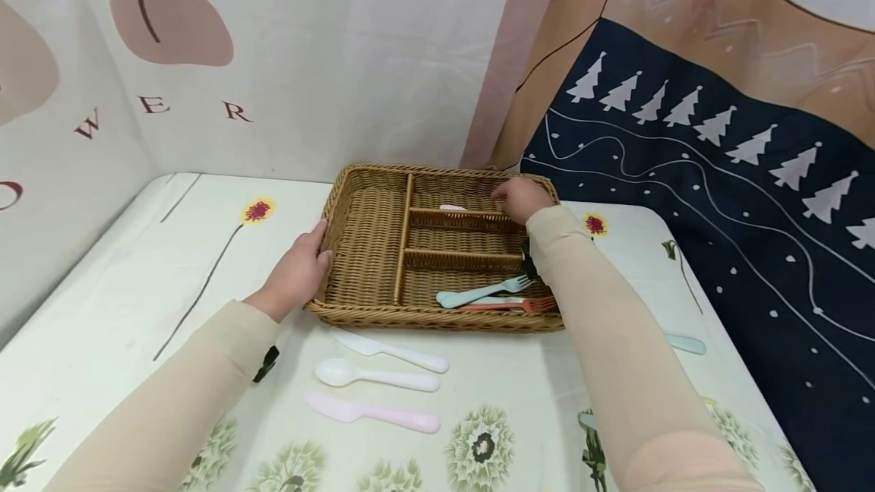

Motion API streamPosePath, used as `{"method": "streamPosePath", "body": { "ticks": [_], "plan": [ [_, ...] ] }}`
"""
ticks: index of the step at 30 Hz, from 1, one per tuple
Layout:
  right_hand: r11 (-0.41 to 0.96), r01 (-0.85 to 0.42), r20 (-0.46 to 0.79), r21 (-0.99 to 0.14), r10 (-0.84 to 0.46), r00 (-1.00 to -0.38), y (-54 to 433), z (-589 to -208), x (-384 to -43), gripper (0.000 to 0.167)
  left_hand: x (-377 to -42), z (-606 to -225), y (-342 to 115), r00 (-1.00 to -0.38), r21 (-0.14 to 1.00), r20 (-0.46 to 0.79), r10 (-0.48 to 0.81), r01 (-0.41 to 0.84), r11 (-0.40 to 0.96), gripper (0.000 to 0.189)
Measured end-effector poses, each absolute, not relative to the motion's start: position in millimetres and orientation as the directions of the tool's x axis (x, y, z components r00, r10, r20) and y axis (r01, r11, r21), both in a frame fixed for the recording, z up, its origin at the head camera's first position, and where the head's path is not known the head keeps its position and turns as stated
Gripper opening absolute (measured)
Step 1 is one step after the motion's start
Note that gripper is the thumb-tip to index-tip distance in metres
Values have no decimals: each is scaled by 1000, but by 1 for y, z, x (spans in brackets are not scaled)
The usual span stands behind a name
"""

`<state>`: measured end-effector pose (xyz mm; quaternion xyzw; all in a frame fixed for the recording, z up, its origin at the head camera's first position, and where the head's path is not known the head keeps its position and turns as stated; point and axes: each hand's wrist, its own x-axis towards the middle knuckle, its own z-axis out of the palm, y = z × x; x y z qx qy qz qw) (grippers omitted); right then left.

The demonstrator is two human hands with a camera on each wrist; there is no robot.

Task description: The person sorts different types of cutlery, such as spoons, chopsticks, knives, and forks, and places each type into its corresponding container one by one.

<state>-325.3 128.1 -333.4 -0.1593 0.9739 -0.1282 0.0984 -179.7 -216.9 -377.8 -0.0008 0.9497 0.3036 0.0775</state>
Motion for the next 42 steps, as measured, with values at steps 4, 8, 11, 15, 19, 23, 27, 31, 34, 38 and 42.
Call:
{"method": "streamPosePath", "body": {
  "ticks": [4, 8, 11, 15, 19, 23, 27, 31, 34, 38, 42],
  "plan": [
    [889, -274, -108, -367, -333, -937, 130, -329, -321, 33, -179, -377, -218, -988, 580, -147, 51, -45, 813, 60],
    [863, -240, -76, -445, -303, -950, 130, -322, -315, 34, -179, -377, -218, -988, 585, -142, 61, -34, 810, 60],
    [842, -228, -55, -490, -290, -955, 130, -318, -311, 35, -179, -377, -218, -988, 586, -140, 65, -30, 809, 60],
    [795, -230, -26, -561, -295, -955, 131, -314, -308, 35, -180, -377, -218, -987, 594, -149, 66, -36, 803, 60],
    [736, -225, -1, -639, -293, -956, 130, -308, -304, 35, -179, -377, -219, -984, 599, -163, 65, -46, 799, 61],
    [691, -214, 16, -691, -281, -959, 128, -303, -298, 36, -179, -376, -220, -985, 596, -153, 77, -29, 803, 61],
    [664, -207, 26, -719, -272, -962, 126, -298, -289, 37, -180, -376, -220, -986, 595, -137, 92, -8, 804, 61],
    [630, -200, 35, -751, -265, -964, 122, -294, -280, 35, -181, -377, -220, -986, 599, -137, 94, -7, 801, 61],
    [622, -197, 40, -758, -257, -965, 119, -292, -273, 34, -181, -378, -219, -986, 603, -137, 93, -8, 798, 61],
    [595, -204, 50, -777, -265, -963, 115, -292, -261, 35, -181, -378, -220, -986, 605, -138, 91, -11, 796, 61],
    [542, -206, 55, -815, -281, -958, 110, -292, -250, 35, -181, -377, -220, -985, 603, -144, 90, -15, 798, 61]
  ]
}}
